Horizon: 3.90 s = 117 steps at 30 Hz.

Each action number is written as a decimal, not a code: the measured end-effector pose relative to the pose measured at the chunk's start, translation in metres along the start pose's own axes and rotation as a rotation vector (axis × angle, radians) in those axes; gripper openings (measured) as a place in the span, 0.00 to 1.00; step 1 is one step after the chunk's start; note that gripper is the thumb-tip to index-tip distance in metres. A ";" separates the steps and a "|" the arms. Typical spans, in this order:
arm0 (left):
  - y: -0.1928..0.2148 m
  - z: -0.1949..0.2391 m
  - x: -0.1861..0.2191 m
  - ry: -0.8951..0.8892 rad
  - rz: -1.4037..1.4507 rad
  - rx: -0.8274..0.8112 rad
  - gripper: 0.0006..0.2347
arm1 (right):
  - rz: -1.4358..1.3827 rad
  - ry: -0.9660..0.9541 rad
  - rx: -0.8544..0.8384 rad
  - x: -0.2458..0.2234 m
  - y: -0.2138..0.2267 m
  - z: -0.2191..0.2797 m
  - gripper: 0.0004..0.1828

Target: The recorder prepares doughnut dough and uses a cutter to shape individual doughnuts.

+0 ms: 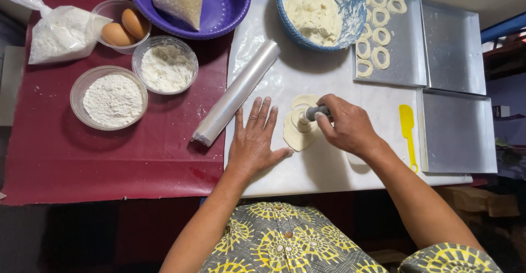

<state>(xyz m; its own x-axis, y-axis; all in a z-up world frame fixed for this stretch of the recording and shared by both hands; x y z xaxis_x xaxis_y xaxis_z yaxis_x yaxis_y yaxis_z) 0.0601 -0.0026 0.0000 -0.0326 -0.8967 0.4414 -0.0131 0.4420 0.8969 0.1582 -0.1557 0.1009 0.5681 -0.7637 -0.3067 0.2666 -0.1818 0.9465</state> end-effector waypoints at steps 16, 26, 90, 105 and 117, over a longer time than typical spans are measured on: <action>-0.009 -0.001 -0.001 -0.024 0.022 0.024 0.40 | 0.214 -0.469 0.023 0.123 0.016 0.064 0.20; -0.007 0.000 0.002 -0.012 0.025 0.093 0.38 | 0.048 0.206 0.178 0.033 -0.039 0.016 0.12; 0.013 -0.096 0.025 -0.245 0.385 0.215 0.06 | -0.337 0.006 0.147 0.065 -0.033 -0.020 0.12; 0.037 -0.004 0.049 -0.279 0.531 0.241 0.10 | -0.513 0.036 0.286 0.018 -0.031 0.069 0.11; 0.004 0.000 0.037 -0.055 0.208 0.166 0.25 | -0.218 -0.353 0.171 0.028 -0.069 0.068 0.30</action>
<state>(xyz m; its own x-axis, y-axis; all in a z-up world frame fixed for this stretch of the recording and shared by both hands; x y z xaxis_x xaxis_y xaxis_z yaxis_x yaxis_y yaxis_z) 0.0593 -0.0343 0.0197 -0.1061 -0.7856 0.6096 -0.1638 0.6185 0.7686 0.1027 -0.2066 0.0339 0.2046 -0.8554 -0.4758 0.2010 -0.4390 0.8757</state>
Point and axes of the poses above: each hand's wrist, its own z-axis away from the middle knuckle, its own y-axis out of the back of the hand, x = y × z, the point moved 6 cm from there along -z, towards the middle knuckle, and after that the axes turned 3 degrees about -z, right-handed, at the moved point
